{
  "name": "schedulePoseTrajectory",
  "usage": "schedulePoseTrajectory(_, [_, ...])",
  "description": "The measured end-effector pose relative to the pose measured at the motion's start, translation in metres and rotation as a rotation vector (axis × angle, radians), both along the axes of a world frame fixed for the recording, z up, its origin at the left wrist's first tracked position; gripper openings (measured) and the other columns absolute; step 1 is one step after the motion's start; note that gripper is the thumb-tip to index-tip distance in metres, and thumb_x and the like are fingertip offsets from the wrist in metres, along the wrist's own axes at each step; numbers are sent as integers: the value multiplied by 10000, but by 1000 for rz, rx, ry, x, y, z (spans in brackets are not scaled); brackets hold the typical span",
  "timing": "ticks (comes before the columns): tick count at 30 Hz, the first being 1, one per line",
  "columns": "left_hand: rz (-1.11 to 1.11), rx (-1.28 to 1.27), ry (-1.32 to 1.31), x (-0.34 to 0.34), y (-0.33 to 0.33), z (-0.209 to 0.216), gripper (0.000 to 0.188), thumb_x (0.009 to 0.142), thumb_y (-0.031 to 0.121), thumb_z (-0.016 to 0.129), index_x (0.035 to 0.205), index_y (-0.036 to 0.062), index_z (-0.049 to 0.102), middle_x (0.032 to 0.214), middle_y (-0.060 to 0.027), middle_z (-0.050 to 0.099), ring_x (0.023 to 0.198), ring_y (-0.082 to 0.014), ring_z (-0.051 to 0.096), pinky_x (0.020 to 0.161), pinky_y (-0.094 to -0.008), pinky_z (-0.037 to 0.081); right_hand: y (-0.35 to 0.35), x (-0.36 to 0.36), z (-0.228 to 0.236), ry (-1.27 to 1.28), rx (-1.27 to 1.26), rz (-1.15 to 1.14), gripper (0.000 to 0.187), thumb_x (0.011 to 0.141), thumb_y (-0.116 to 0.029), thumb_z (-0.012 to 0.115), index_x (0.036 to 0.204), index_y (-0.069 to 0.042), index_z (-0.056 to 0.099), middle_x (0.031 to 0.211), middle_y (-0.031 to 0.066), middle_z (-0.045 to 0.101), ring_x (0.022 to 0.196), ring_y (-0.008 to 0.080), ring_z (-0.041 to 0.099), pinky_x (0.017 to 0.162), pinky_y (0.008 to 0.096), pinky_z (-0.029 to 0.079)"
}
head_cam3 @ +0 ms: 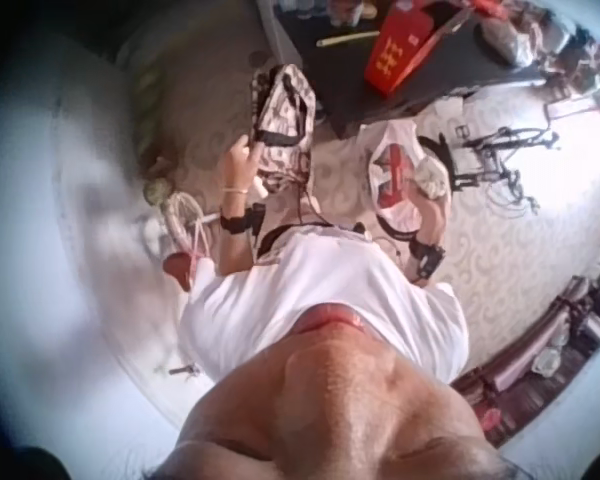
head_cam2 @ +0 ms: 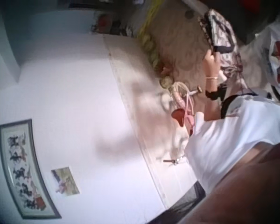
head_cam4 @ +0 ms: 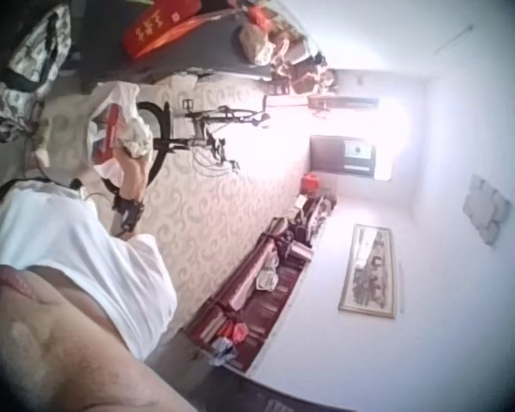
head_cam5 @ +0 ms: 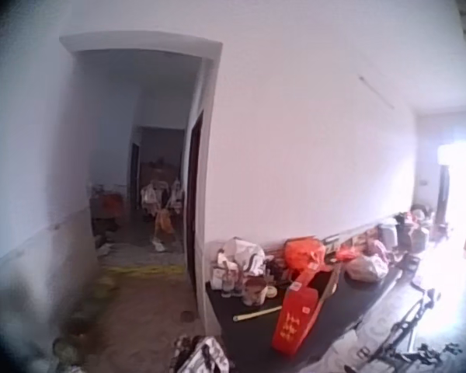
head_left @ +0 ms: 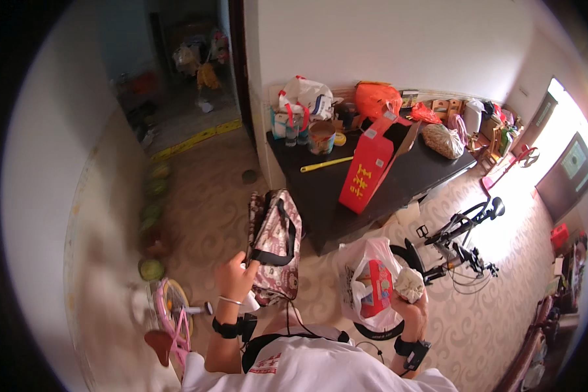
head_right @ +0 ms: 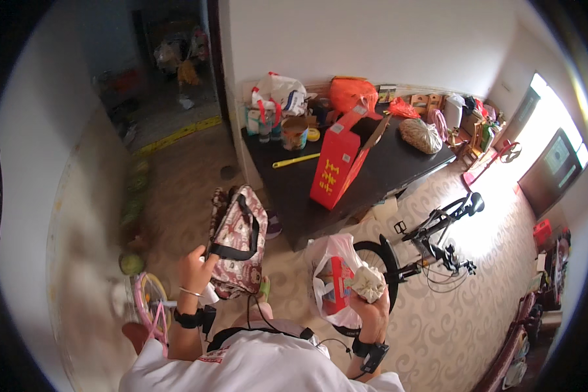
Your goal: The recorder prepares items, handles a bag, and moves through different rooms of a house.
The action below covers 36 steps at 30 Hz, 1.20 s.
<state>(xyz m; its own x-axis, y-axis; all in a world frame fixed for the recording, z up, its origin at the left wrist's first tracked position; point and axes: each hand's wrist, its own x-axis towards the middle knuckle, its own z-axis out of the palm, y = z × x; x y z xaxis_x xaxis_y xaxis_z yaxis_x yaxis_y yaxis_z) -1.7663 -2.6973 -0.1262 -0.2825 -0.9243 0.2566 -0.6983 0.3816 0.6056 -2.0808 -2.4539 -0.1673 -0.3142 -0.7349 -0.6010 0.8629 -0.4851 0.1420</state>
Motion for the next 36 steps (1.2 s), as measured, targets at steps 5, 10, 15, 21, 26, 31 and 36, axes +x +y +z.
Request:
schedulePoseTrajectory(5, [-246,-35,-5,-103,-114,-4,257,670,293,614,661,44,549,626,-210,552,640,-393,557,540,-461,435,-40,-11,1,132,-12,-111,147,832,-224,525,801,-105,607,763,12,646,692,148,634,610,285,534])
schedulePoseTrajectory(10, [-420,-17,-79,-211,-206,-53,263,705,294,610,780,44,579,757,-172,612,716,-362,587,610,-442,468,-64,-20,26,70,74,-297,171,848,-226,510,838,-88,610,796,28,647,716,162,639,630,291,539])
schedulePoseTrajectory(15, [-452,63,-203,-292,-242,-107,273,731,304,606,786,40,565,769,-152,608,766,-347,586,645,-445,472,-78,-30,50,74,121,-481,175,858,-200,484,857,-75,606,808,45,647,726,173,642,639,298,540])
schedulePoseTrajectory(21, [-457,25,-231,-305,-233,-132,262,724,289,604,781,36,564,772,-146,610,756,-329,585,642,-443,470,-82,-79,40,66,156,-520,174,860,-194,472,853,-79,603,806,41,647,712,169,640,645,305,538])
schedulePoseTrajectory(26, [-402,4,-266,-292,-221,-146,270,722,297,610,806,44,570,760,-164,602,752,-342,582,641,-441,470,-116,-141,20,23,78,-368,171,858,-207,481,835,-86,598,769,23,638,722,166,636,666,319,535])
schedulePoseTrajectory(31, [-399,131,-567,-290,-189,-137,388,663,352,681,876,50,562,831,-163,591,823,-348,562,685,-436,466,-142,-190,27,-24,162,-284,180,861,-225,489,829,-79,590,814,39,628,767,187,619,722,358,518])
schedulePoseTrajectory(36, [-353,283,-527,-289,-175,-133,543,608,404,722,979,57,530,930,-162,570,852,-349,556,714,-428,461,-157,-225,41,-39,246,-198,202,864,-238,467,822,-81,586,793,31,627,749,183,616,715,351,514])
